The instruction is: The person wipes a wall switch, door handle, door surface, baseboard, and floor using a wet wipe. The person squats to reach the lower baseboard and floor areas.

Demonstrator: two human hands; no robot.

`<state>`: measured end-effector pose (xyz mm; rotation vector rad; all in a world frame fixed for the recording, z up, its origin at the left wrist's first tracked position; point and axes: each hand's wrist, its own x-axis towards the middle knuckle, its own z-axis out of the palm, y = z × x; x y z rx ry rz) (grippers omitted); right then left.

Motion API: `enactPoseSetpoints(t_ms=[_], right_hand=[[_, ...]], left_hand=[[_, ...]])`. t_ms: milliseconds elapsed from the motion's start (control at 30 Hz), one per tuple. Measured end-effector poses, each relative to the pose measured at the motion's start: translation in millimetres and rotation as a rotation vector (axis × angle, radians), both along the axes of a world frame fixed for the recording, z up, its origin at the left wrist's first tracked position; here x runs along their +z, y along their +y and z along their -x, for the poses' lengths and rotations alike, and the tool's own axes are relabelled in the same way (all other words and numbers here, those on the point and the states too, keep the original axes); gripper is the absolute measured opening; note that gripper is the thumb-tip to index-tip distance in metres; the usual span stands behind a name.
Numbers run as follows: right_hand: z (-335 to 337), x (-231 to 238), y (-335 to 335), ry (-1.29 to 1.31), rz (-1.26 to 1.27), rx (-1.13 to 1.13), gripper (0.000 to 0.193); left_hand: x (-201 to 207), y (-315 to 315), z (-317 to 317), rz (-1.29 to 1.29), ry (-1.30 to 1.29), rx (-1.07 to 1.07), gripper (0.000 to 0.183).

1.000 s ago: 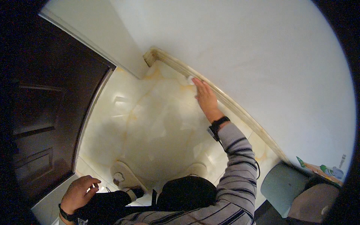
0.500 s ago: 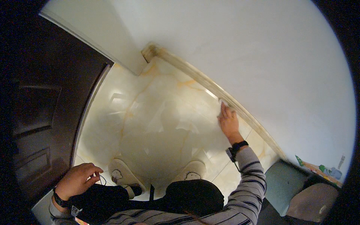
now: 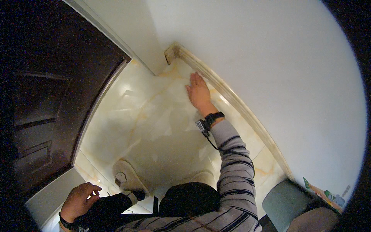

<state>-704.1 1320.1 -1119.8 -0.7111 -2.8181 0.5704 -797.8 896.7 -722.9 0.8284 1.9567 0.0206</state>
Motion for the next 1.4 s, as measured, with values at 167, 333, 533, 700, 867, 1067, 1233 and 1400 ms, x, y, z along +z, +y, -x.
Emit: enactPoseSetpoints(t_ms=[167, 333, 533, 700, 867, 1067, 1233, 1400], right_hand=[[81.8, -5.1, -1.7, -0.063, -0.148, 0.112, 0.057], [115.2, -13.6, -4.4, -0.056, -0.155, 0.059, 0.055], [76.9, -20.3, -7.6, -0.047, 0.006, -0.089, 0.057], [23.3, -13.8, -6.7, -0.129, -0.002, -0.136, 0.062], [-39.5, 1.4, -3.8, -0.081, 0.095, -0.197, 0.056], [-82.9, 5.2, 2.6, -0.055, 0.069, -0.127, 0.053], [-55.0, -5.3, 9.8, -0.038, 0.019, -0.022, 0.052], [26.1, -16.8, 6.1, 0.002, 0.085, -0.003, 0.053]], left_hand=[[3.5, -4.5, -12.6, 0.033, 0.013, 0.095, 0.027], [6.5, 2.9, -23.3, 0.045, 0.023, 0.094, 0.027], [2.4, 16.6, -20.7, 0.019, 0.056, -0.037, 0.025], [-1.7, 32.5, -14.7, -0.054, 0.039, -0.134, 0.025], [-6.0, 45.9, -10.1, -0.003, -0.003, -0.194, 0.026], [-10.4, 53.5, -4.2, -0.043, 0.006, -0.200, 0.026], [-16.1, 51.7, 2.0, 0.029, -0.010, -0.193, 0.026], [-13.4, 42.1, 4.7, 0.047, -0.015, -0.123, 0.026]])
